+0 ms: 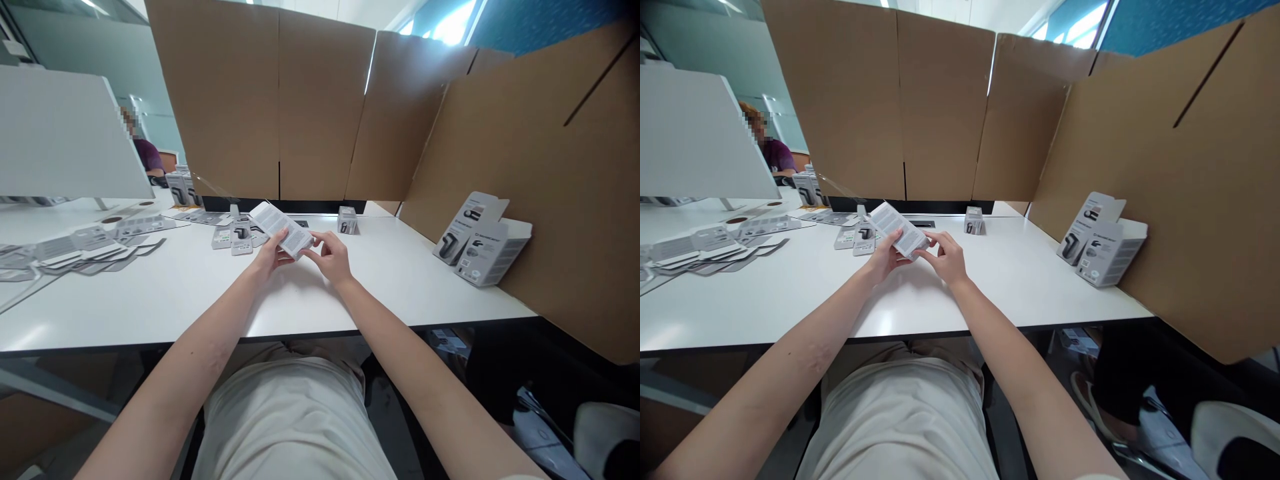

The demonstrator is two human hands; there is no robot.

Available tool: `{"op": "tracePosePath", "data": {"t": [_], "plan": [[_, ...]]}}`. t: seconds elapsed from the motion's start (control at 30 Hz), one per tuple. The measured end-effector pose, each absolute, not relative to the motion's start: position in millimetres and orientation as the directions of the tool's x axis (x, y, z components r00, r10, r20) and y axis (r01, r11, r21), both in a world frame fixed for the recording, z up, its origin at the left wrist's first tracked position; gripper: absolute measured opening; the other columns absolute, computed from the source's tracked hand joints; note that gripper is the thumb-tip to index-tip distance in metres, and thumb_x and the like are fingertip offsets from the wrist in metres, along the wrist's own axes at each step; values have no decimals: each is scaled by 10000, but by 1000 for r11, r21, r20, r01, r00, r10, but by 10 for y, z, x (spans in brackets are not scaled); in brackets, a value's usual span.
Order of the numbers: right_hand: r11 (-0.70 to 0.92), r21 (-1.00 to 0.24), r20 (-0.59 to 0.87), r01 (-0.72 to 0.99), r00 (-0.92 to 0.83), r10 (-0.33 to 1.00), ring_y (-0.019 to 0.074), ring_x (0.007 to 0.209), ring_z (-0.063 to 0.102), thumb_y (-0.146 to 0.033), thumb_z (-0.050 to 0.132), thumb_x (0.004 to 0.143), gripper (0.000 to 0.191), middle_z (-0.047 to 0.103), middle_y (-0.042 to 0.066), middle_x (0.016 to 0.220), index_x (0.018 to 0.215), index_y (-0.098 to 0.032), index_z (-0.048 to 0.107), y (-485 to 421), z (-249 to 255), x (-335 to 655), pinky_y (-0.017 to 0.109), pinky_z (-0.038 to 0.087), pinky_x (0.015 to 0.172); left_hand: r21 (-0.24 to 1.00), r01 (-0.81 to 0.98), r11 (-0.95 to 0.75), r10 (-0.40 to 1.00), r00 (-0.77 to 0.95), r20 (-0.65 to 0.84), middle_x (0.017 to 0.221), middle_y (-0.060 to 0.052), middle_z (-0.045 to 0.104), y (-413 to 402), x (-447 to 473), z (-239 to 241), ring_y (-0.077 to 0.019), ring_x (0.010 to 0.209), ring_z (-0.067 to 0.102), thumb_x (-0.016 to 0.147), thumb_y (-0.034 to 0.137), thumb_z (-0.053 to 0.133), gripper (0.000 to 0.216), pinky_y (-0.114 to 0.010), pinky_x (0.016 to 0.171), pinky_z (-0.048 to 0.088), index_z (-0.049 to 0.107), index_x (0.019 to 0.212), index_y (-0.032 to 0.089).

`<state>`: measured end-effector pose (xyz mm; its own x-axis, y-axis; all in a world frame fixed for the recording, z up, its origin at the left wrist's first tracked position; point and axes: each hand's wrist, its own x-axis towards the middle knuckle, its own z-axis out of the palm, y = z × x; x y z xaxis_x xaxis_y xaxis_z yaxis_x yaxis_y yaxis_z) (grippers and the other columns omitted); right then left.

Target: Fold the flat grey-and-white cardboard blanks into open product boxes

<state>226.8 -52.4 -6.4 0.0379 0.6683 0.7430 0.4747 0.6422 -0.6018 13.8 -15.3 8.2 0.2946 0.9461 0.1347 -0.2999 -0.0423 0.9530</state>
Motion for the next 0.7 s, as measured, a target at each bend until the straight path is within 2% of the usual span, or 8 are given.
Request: {"op": "tracePosePath", "data": {"t": [0.3,0.43,0.6,0.7], "plan": [[656,-631,737,415,54,674,164,662,461,-857,911,916,593,704,29,933,992,-272,846,-485,-79,2278,363,486,660,970,-245,-4,944,318,84,1429,-169,853,-113,107,31,-396,1281,810,773,844,910,881,-422,934,653,804,1384,220],[662,-633,740,401,63,669,185,678,497,-892,880,921,614,710,44,919,942,-278,855,-470,-61,2275,385,506,681,969,-248,10,943,324,73,1372,-166,870,-90,105,15,-406,1268,818,793,837,892,814,-426,918,651,818,1323,223],[691,-609,767,390,69,637,250,811,639,-991,604,1039,772,704,70,883,913,-274,860,-493,-29,2258,419,561,784,955,-298,9,926,363,105,1407,-160,862,-134,110,46,-430,1336,799,825,833,882,803,-461,951,658,802,1370,249],[647,-661,730,379,129,671,260,879,692,-994,464,1088,847,763,97,981,1016,-253,868,-518,2,2278,429,594,856,955,-289,-62,910,378,173,1507,-158,823,-228,158,78,-428,1382,782,847,779,929,792,-476,1009,654,781,1435,269]]}}
